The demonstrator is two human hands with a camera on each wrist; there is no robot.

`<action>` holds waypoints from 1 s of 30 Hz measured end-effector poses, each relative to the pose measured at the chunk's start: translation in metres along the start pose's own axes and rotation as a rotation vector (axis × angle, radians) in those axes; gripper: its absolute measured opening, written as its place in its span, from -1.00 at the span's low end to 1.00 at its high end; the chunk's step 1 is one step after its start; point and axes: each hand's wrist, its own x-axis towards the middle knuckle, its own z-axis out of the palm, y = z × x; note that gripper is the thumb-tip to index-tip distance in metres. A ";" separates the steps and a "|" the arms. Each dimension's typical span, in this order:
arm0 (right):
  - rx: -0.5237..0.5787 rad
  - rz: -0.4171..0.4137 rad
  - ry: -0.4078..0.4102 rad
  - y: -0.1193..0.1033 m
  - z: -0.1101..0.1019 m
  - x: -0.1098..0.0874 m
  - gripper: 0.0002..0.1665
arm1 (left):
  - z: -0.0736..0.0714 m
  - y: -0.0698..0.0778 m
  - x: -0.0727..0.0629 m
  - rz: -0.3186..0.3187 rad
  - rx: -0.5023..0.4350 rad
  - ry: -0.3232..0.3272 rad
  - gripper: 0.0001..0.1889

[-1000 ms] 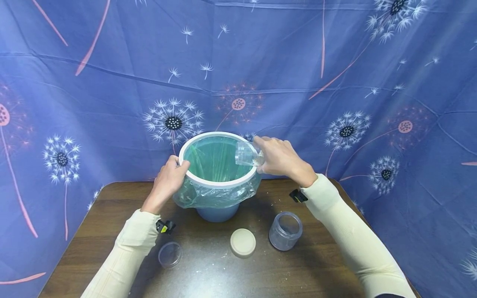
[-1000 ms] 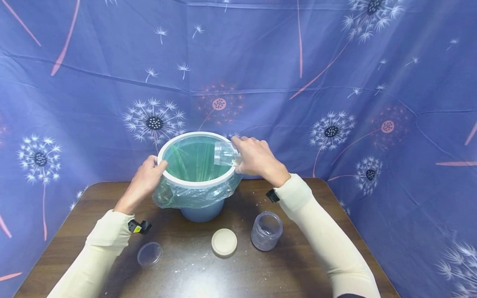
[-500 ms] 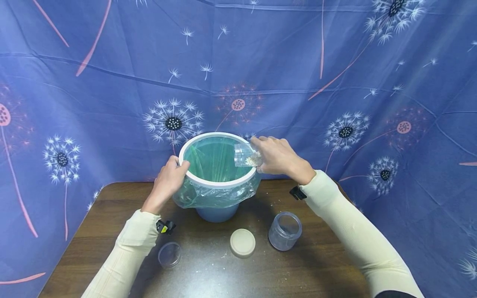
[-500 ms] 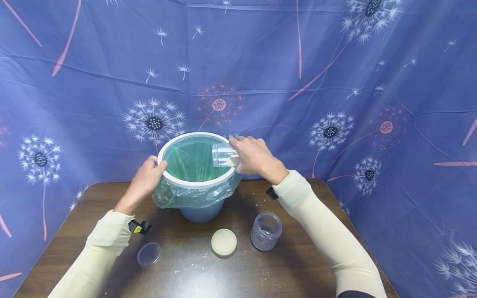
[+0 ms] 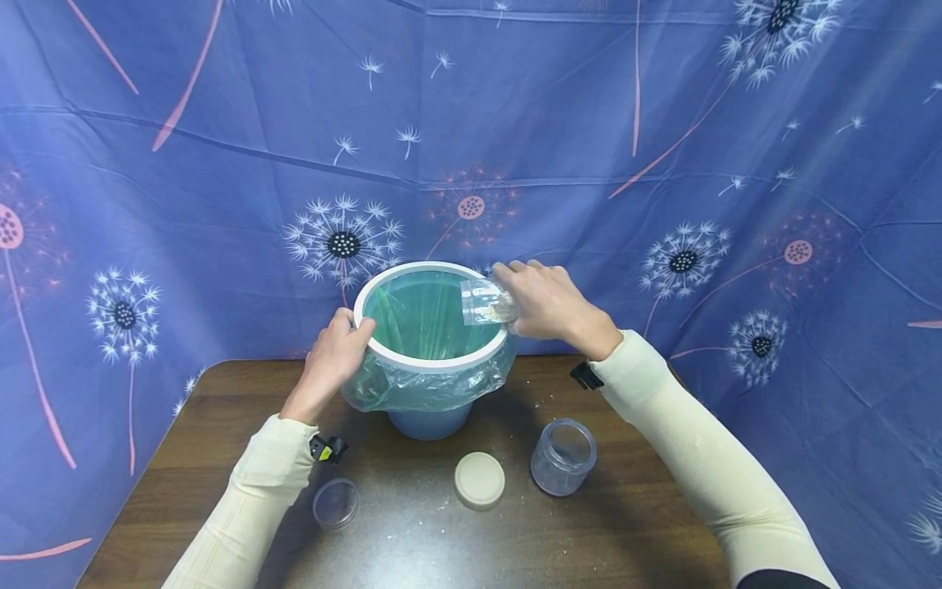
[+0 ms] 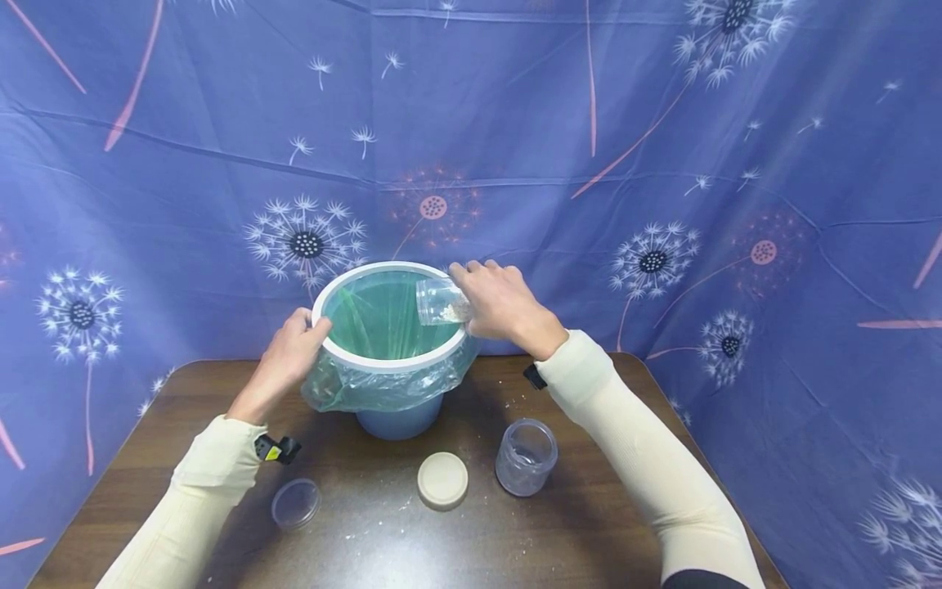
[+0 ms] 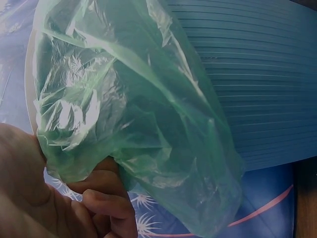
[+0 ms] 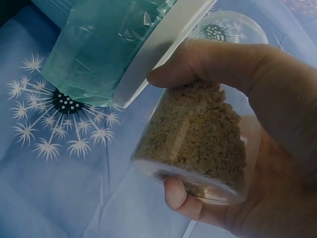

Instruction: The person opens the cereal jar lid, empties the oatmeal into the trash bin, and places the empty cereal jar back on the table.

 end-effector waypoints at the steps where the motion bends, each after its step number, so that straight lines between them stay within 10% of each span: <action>1: -0.004 -0.001 0.001 0.000 0.000 0.000 -0.19 | 0.000 0.000 0.000 0.001 0.001 -0.001 -0.59; 30: -0.058 -0.027 0.013 -0.004 0.001 0.004 -0.30 | -0.001 0.001 0.000 0.006 0.009 0.003 -0.61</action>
